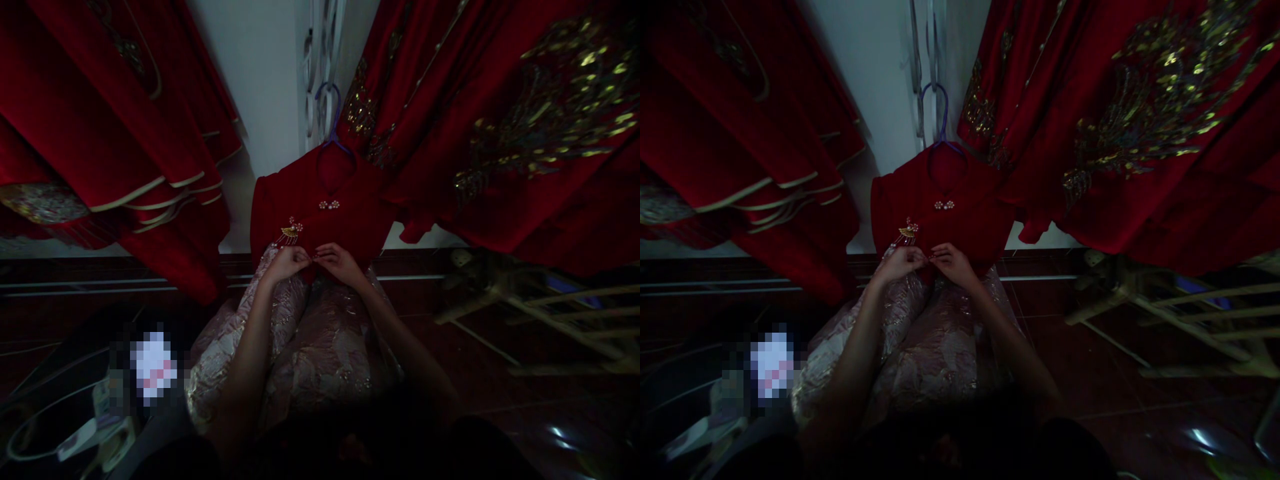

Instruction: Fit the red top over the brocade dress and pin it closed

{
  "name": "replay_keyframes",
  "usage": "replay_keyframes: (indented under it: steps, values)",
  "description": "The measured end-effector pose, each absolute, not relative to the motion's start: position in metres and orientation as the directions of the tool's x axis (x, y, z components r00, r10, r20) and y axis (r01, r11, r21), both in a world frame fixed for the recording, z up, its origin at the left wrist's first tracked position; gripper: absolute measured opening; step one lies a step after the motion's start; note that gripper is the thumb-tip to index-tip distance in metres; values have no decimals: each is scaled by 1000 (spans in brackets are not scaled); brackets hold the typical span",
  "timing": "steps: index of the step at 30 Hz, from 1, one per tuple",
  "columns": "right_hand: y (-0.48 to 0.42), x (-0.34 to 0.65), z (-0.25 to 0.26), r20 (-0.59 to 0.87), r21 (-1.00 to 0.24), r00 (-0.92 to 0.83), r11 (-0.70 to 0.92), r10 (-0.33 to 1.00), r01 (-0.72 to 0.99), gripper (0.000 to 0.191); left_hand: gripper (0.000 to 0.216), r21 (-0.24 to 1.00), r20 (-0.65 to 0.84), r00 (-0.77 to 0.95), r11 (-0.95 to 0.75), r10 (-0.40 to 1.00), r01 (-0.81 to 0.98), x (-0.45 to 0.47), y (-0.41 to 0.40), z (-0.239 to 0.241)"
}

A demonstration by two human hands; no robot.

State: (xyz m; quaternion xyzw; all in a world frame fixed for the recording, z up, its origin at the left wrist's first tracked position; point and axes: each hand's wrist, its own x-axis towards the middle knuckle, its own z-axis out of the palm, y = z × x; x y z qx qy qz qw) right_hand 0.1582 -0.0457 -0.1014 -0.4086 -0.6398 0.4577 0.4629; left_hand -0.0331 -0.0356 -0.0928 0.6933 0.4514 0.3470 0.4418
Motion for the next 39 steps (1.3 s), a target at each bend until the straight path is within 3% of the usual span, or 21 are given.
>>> replay_keyframes:
  steps: [10, 22, 33, 39]
  values:
    - [-53, 154, -103, 196, -969, -341, 234, 920, 75, 29, 13, 866, 31, 255, -154, 966, 475, -30, -37, -92]
    - [-57, 154, -99, 172, -971, -393, 222, 903, 85, 28, 23, 701, 85, 281, -258, 956, 665, -34, -38, -89]
    - [-57, 152, -108, 253, -927, -434, 345, 865, 148, 25, 22, 660, 33, 294, -242, 955, 711, -38, -41, -86]
    - [-61, 152, -107, 275, -891, -472, 406, 837, 201, 26, 24, 699, 9, 277, -204, 961, 685, -37, -36, -96]
